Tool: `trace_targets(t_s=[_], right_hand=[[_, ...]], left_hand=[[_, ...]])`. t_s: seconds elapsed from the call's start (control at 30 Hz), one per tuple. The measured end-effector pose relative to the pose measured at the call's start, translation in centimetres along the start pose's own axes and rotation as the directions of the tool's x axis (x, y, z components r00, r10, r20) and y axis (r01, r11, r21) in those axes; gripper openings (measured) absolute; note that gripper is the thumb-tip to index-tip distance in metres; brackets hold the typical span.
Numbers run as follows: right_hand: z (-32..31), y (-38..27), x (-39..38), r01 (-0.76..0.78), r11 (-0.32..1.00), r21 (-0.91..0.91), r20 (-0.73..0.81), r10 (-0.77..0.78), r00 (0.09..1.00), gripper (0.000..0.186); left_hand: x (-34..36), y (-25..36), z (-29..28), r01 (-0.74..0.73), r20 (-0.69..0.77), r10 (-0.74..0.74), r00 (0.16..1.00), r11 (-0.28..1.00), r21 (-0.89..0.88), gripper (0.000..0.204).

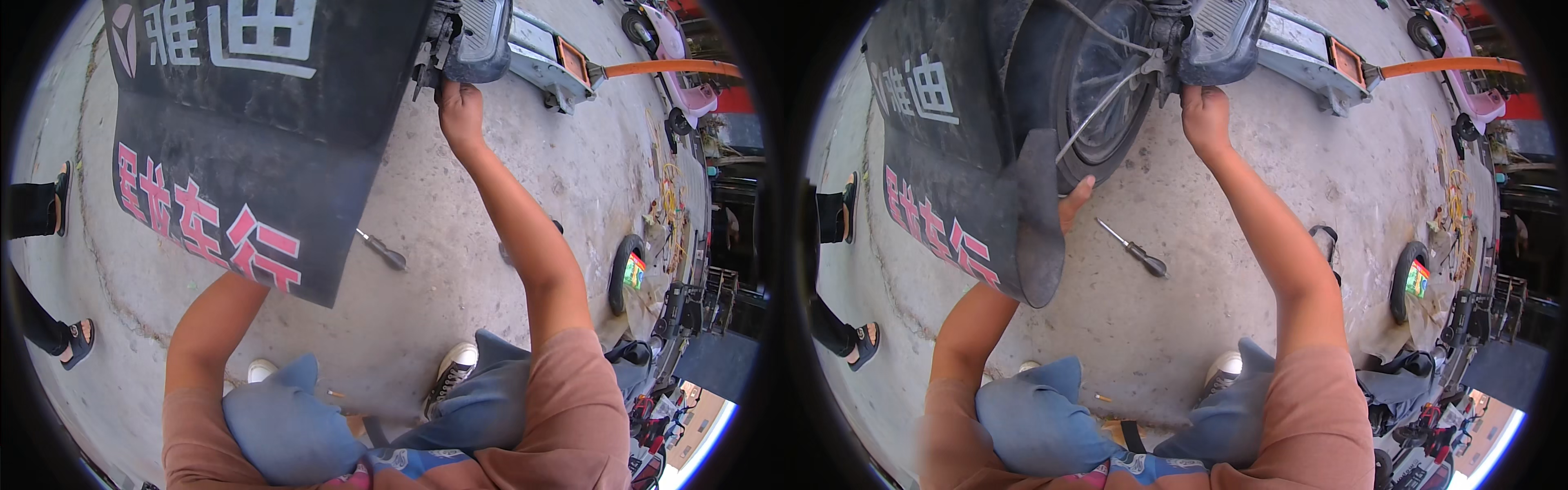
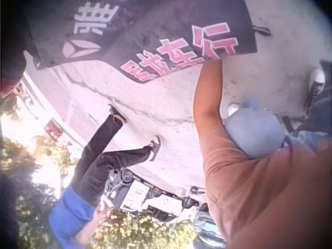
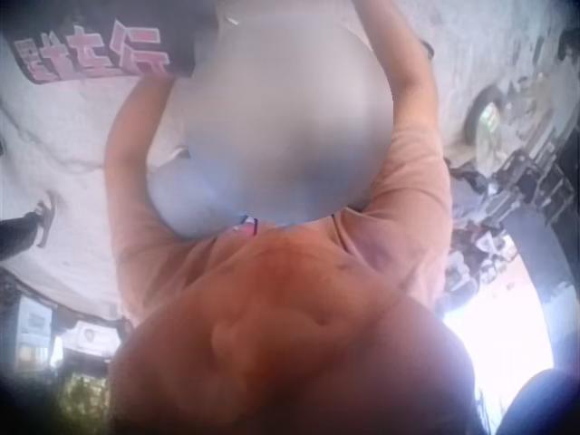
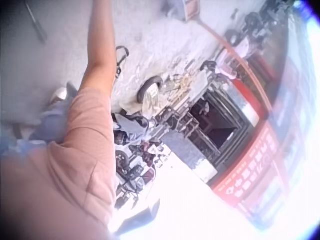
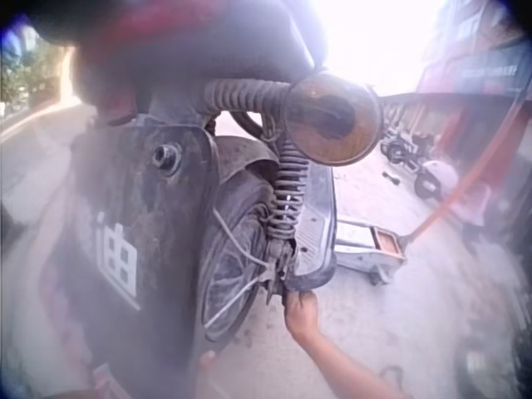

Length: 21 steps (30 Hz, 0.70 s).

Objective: The person removes a plastic cover from the rear of a scooter using a screwdriver, then uses a cordless impact driver to remove bolts from the rear mudguard area. The person handles the plastic cover, screwdriver, and impact driver while working on the scooter's rear wheel assembly.

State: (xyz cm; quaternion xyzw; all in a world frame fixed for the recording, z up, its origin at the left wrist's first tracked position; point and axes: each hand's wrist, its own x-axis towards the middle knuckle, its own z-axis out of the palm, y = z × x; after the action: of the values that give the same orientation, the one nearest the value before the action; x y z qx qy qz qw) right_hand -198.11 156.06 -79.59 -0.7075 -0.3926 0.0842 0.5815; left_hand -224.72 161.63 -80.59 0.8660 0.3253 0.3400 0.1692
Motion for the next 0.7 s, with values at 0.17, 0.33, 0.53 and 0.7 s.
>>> trace_targets(t_s=[0.17, 0.33, 0.53, 0.7], right_hand=[[-1.0, -3.1, 0.2, -0.562, 0.799, 0.215, 0.301, 0.493, 0.816, 0.044], [-1.1, -7.7, 2.2, -0.95, 0.261, 0.169, 0.569, 0.762, 0.31, 0.046], [-0.7, -4.6, 1.0, -0.586, 0.789, 0.184, 0.454, 0.46, 0.763, 0.047], [-2.1, -2.4, 1.8, 0.101, 0.992, -0.079, 0.342, -0.068, 0.937, 0.031]], left_hand=[[-0.7, -0.6, -0.9, 0.032, 0.006, -0.032, 0.999, 0.999, 0.021, 0.083], [-0.9, -0.5, -0.2, 0.043, 0.01, -0.043, 0.999, 0.999, -0.003, 0.084], [-1.3, -1.2, -0.2, 0.069, 0.007, -0.069, 0.998, 0.998, 0.0, 0.085], [-1.9, -2.1, 0.9, 0.096, 0.022, -0.096, 0.995, 0.995, -0.017, 0.086]])
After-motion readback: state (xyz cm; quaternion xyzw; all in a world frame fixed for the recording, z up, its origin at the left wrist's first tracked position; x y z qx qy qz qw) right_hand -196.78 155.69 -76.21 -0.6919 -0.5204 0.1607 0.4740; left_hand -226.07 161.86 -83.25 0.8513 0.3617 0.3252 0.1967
